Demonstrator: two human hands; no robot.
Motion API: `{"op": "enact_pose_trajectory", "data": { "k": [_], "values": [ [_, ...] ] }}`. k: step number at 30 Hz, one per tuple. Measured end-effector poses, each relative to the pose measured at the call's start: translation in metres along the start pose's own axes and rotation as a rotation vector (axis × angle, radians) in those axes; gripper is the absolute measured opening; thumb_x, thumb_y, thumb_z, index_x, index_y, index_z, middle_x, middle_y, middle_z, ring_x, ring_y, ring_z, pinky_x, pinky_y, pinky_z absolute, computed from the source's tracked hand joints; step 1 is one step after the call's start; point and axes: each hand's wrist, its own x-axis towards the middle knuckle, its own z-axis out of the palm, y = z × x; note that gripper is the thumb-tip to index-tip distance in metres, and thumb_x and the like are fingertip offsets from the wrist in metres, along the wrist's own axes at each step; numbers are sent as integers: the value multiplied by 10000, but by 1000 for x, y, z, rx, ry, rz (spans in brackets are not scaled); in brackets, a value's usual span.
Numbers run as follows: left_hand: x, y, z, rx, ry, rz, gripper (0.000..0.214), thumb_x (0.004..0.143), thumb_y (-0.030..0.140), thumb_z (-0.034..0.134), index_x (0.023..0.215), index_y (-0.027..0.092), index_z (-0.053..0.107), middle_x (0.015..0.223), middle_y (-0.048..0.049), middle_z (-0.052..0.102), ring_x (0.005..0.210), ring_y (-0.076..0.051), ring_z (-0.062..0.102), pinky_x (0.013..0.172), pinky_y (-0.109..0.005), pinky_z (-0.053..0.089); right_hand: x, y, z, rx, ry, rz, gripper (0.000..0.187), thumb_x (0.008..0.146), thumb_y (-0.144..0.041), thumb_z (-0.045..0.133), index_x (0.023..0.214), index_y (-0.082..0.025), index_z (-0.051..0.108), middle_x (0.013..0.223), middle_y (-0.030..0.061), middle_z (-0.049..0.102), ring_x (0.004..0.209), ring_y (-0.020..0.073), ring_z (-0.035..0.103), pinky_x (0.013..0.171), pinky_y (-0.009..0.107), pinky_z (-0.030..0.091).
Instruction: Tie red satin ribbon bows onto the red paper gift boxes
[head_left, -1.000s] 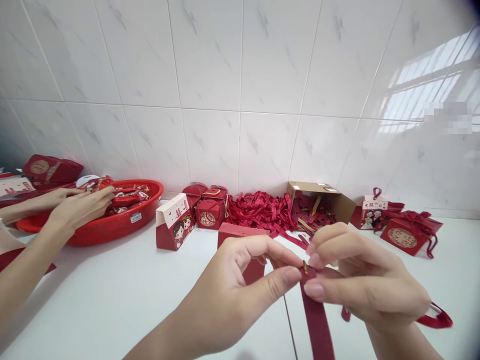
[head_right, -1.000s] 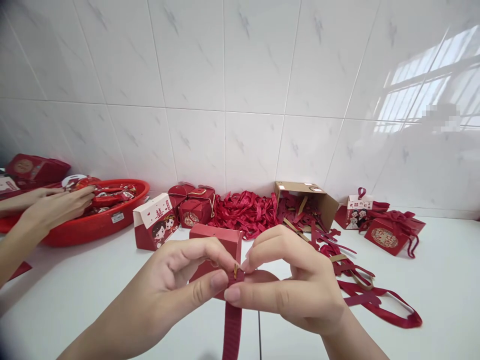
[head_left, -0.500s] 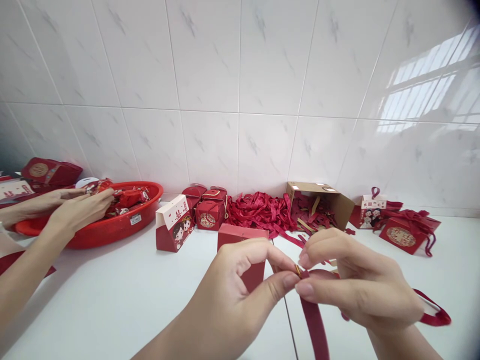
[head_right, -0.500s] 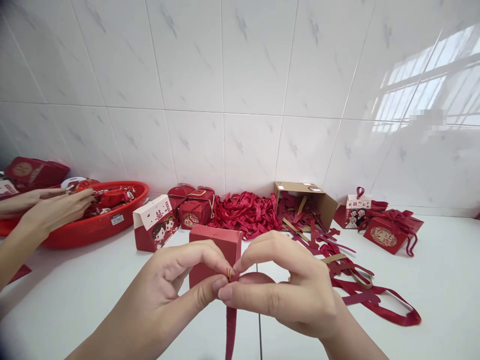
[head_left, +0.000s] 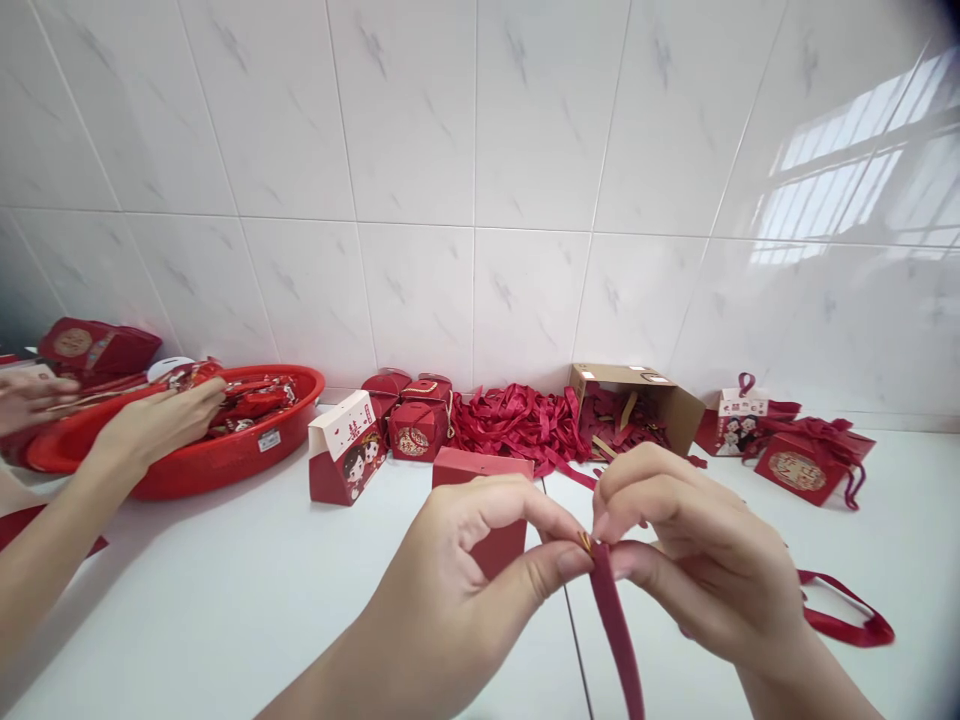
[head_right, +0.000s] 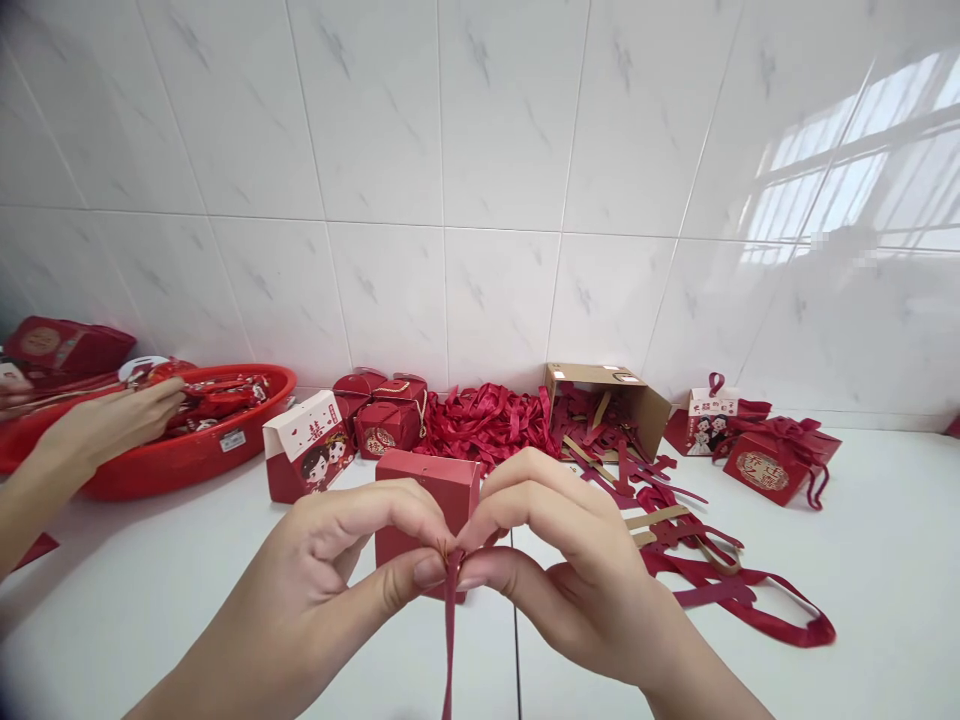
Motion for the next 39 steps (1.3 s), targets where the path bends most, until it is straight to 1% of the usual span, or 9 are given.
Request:
{"op": "enact_pose_trajectory", "data": {
  "k": [3, 7, 11, 15, 18, 23, 28, 33, 39],
  "values": [
    [1, -2, -1, 3, -19, -25, 92, 850, 225, 620, 780, 201, 675, 756, 34, 693, 708, -101, 617, 659, -197, 476, -1, 0, 0, 69, -32, 64, 57, 867, -128, 598, 907, -159, 573, 831, 22, 542, 768, 111, 532, 642, 239, 454],
    [2, -2, -3, 36, -28, -99, 83, 835, 275, 643, 788, 207, 653, 764, 35, 686, 725, -107, 620, 683, -213, 485, -1, -1, 0, 67, -61, 71, 44, 875, -130, 581, 892, -161, 555, 822, 20, 539, 767, 109, 514, 641, 229, 438],
    [1, -2, -6, 60, 43, -15, 140, 784, 237, 702, 903, 230, 629, 864, 27, 657, 820, -118, 605, 764, -235, 487, 1, -2, 1, 71, -114, 64, 17, 887, -152, 572, 879, -155, 557, 811, 26, 544, 767, 114, 514, 659, 229, 449],
    [0, -2, -10, 67, -35, 84, 49, 820, 203, 664, 839, 236, 634, 823, 33, 632, 779, -104, 586, 739, -225, 483, 1, -3, 0, 60, -130, 39, 17, 885, -141, 569, 878, -153, 561, 804, 27, 546, 766, 114, 521, 673, 225, 458],
    [-1, 0, -12, 137, -67, 59, 37, 831, 223, 650, 853, 239, 626, 810, 33, 613, 751, -105, 569, 685, -221, 470, 0, -4, 0, 35, -153, 28, 37, 882, -119, 564, 872, -154, 561, 812, 21, 536, 742, 98, 509, 657, 207, 449],
    [-3, 1, -13, 228, -127, 6, 44, 883, 260, 577, 909, 254, 612, 830, 34, 597, 777, -109, 559, 708, -231, 452, -2, -5, -1, -55, -178, 33, 71, 882, -88, 545, 900, -157, 547, 823, 19, 526, 752, 96, 485, 661, 204, 436],
    [-5, 1, -13, 299, -124, 14, 63, 893, 268, 556, 905, 261, 617, 847, 38, 620, 774, -110, 560, 708, -234, 449, -3, -3, 1, -96, -163, 11, 85, 880, -73, 532, 900, -156, 535, 833, 24, 530, 763, 102, 484, 651, 210, 436],
    [-6, 1, -10, 392, -48, 129, 87, 894, 208, 544, 897, 249, 620, 790, 34, 625, 754, -117, 566, 682, -231, 441, -2, -3, 2, -124, -129, 6, 109, 866, -52, 538, 917, -148, 547, 832, 32, 533, 746, 106, 493, 636, 218, 443],
    [-5, 0, -10, 456, -12, 276, 116, 871, 116, 556, 866, 220, 608, 770, 31, 616, 749, -112, 565, 760, -246, 433, -1, 0, 3, -110, -98, -44, 137, 841, -28, 544, 913, -143, 560, 802, 42, 544, 717, 126, 500, 609, 249, 445]
  ]
}}
